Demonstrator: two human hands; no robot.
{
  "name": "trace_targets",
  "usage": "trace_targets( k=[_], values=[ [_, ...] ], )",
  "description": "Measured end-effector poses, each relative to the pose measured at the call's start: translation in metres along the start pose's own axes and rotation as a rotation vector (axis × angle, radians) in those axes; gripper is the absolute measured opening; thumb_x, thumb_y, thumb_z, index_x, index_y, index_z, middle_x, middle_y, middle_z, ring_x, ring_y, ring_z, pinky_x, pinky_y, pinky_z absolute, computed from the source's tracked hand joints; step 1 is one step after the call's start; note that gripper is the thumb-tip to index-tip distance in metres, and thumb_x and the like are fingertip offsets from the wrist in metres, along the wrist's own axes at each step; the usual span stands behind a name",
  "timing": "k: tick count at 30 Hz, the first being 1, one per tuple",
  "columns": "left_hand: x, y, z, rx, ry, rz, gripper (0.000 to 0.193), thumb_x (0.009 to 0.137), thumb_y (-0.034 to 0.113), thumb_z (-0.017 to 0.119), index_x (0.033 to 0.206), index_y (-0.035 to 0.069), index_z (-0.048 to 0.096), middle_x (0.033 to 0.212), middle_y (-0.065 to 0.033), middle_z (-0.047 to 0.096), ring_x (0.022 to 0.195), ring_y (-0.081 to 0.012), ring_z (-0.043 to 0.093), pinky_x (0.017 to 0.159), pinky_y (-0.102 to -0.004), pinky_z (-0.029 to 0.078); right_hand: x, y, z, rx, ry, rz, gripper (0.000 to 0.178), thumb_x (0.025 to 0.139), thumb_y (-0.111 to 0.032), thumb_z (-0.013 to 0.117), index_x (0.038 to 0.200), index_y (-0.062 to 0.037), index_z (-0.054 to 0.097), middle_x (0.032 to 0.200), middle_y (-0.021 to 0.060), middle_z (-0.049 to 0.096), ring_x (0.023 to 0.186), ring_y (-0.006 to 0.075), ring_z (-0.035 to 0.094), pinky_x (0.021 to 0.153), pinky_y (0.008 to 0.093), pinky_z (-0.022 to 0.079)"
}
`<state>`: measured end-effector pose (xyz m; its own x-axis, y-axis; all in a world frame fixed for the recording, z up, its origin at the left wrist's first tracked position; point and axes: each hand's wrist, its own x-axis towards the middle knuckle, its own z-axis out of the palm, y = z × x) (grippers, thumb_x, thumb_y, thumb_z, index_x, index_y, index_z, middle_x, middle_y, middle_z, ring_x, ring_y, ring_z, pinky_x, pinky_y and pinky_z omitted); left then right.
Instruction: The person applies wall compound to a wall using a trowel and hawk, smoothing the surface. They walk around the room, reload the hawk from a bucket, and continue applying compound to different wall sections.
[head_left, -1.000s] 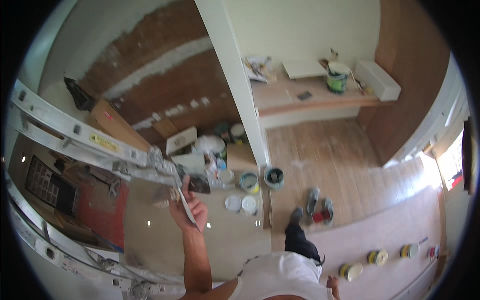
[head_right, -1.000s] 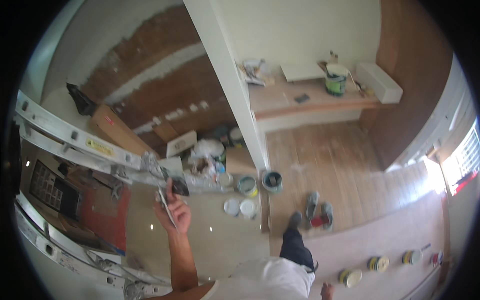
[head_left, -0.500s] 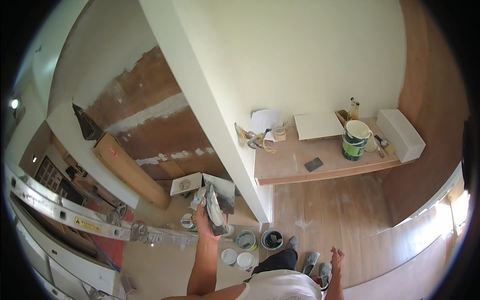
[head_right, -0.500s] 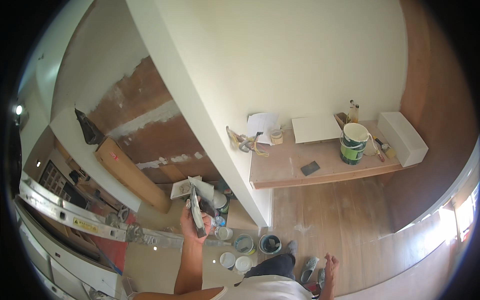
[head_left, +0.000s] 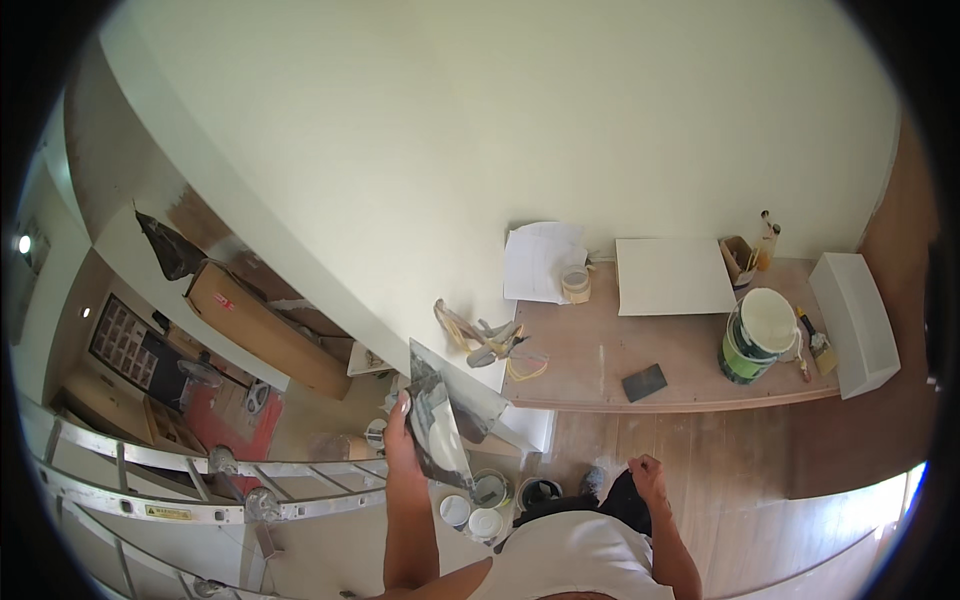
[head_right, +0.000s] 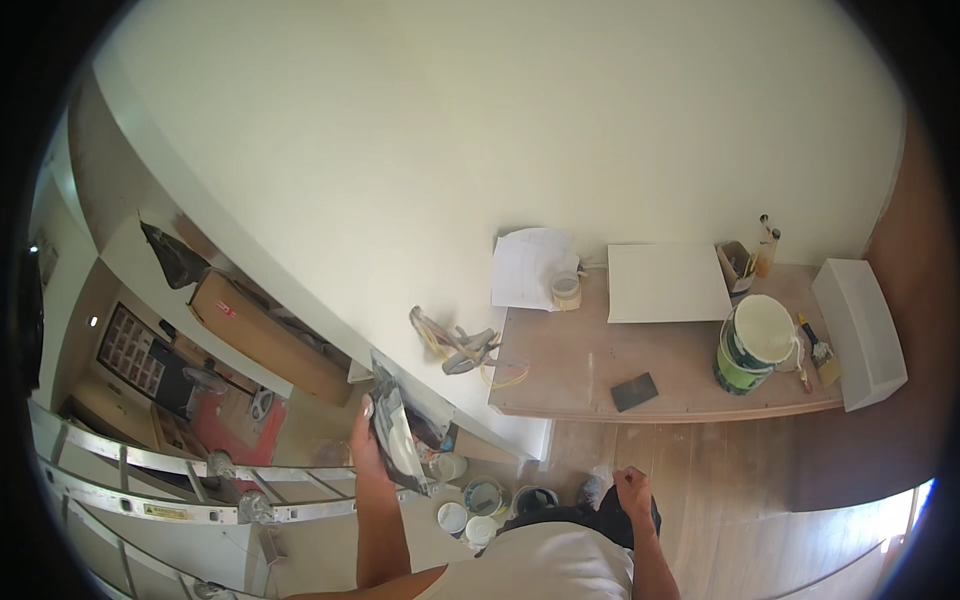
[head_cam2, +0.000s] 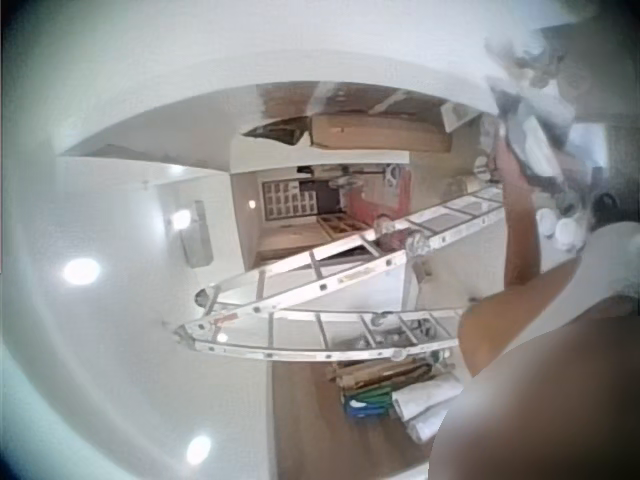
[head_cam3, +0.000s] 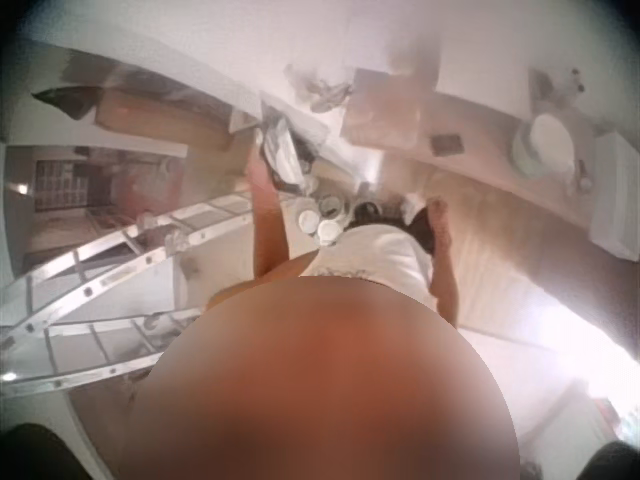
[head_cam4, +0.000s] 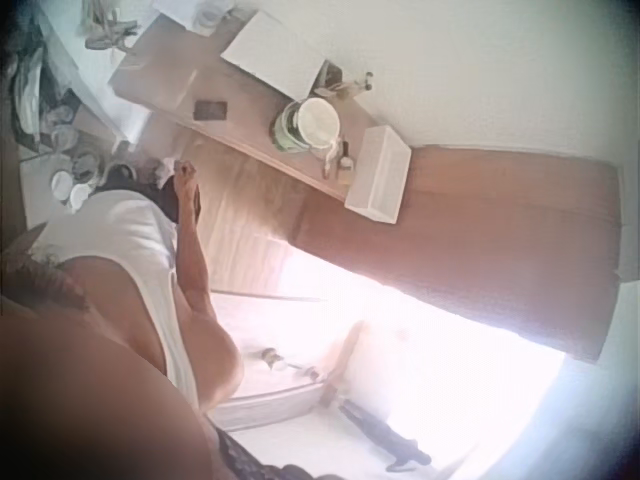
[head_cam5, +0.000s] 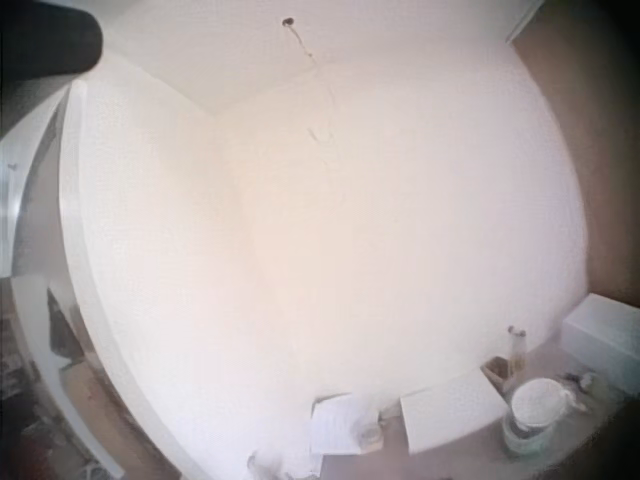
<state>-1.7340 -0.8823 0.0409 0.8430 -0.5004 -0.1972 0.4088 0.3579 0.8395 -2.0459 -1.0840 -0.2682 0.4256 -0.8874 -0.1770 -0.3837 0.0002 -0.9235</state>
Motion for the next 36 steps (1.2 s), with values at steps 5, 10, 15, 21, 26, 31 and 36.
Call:
trace_targets(
  k=[5, 10, 15, 21, 26, 31, 36],
  values=[
    [-0.01, -0.004, -0.004, 0.022, 0.001, 0.142, 0.042, 0.097, 0.037, 0.047, 0.118, 0.003, 0.059, 0.102, -0.0113, 0.068, 0.088, -0.0209, 0.066, 0.076, -0.0338, 0.056, 0.059, -0.028, -0.018, -0.187, -0.111, -0.1, 0.028, 0.082, -0.024, 0.068, 0.073, 0.0014, 0.06, 0.061, 0.0114, 0.059, 0.054, 0.0154, 0.054, 0.054, 0.0345, 0.044],
    [-0.038, -0.019, 0.035, -0.037, 0.342, 0.384, 0.043, 0.098, 0.035, 0.041, 0.118, 0.001, 0.056, 0.095, -0.0115, 0.069, 0.04, -0.0178, 0.058, 0.035, -0.0296, 0.052, 0.141, -0.023, -0.041, -0.224, -0.04, -0.213, 0.025, 0.084, -0.022, 0.067, 0.078, 0.0011, 0.058, 0.062, 0.0137, 0.057, 0.053, 0.0198, 0.054, 0.054, 0.0364, 0.045],
    [-0.061, -0.067, 0.057, -0.053, 0.488, 0.326, 0.046, 0.098, 0.037, 0.041, 0.124, 0.001, 0.052, 0.11, -0.0121, 0.066, 0.046, -0.0156, 0.06, 0.038, -0.028, 0.053, 0.22, -0.026, -0.081, -0.296, -0.093, -0.271, 0.026, 0.088, -0.022, 0.062, 0.083, 0.0029, 0.057, 0.063, 0.0146, 0.058, 0.056, 0.0229, 0.057, 0.056, 0.0384, 0.045],
    [-0.08, -0.107, 0.115, 0.061, 0.607, 0.296, 0.045, 0.098, 0.036, 0.041, 0.121, 0.0, 0.055, 0.112, -0.0097, 0.066, 0.05, -0.0141, 0.061, 0.043, -0.0262, 0.054, 0.282, 0.032, -0.103, -0.172, -0.351, 0.019, 0.031, 0.095, -0.026, 0.055, 0.083, 0.0024, 0.058, 0.061, 0.012, 0.058, 0.052, 0.0209, 0.058, 0.049, 0.0358, 0.044],
    [-0.094, -0.112, 0.14, 0.166, 0.703, 0.297, 0.047, 0.098, 0.037, 0.042, 0.122, -0.002, 0.055, 0.109, -0.0092, 0.067, 0.049, -0.0114, 0.06, 0.042, -0.0243, 0.051, 0.286, 0.025, -0.11, 0.069, -0.409, 0.288, 0.034, 0.098, -0.028, 0.051, 0.084, 0.0, 0.062, 0.054, 0.006, 0.055, 0.042, 0.0115, 0.051, 0.039, 0.0264, 0.04],
    [-0.081, -0.126, 0.166, 0.036, 0.554, 0.284, 0.054, 0.099, 0.036, 0.043, 0.136, -0.003, 0.043, 0.081, 0.0003, 0.061, 0.041, -0.006, 0.047, 0.034, -0.0219, 0.04, 0.265, -0.013, -0.088, -0.1, -0.318, -0.146, 0.023, 0.092, -0.022, 0.062, 0.089, -0.0002, 0.065, 0.069, 0.0065, 0.063, 0.065, 0.0148, 0.062, 0.061, 0.0292, 0.051],
    [-0.017, -0.16, 0.217, -0.225, 0.382, 0.169, 0.056, 0.101, 0.036, 0.041, 0.141, -0.003, 0.036, 0.061, 0.0036, 0.051, 0.04, -0.0044, 0.042, 0.035, -0.0202, 0.036, 0.191, -0.201, -0.063, 0.487, -1.005, -0.337, 0.035, 0.089, -0.024, 0.066, 0.116, -0.0022, 0.059, 0.09, 0.0062, 0.066, 0.082, 0.0176, 0.061, 0.079, 0.0307, 0.048]
  ],
)
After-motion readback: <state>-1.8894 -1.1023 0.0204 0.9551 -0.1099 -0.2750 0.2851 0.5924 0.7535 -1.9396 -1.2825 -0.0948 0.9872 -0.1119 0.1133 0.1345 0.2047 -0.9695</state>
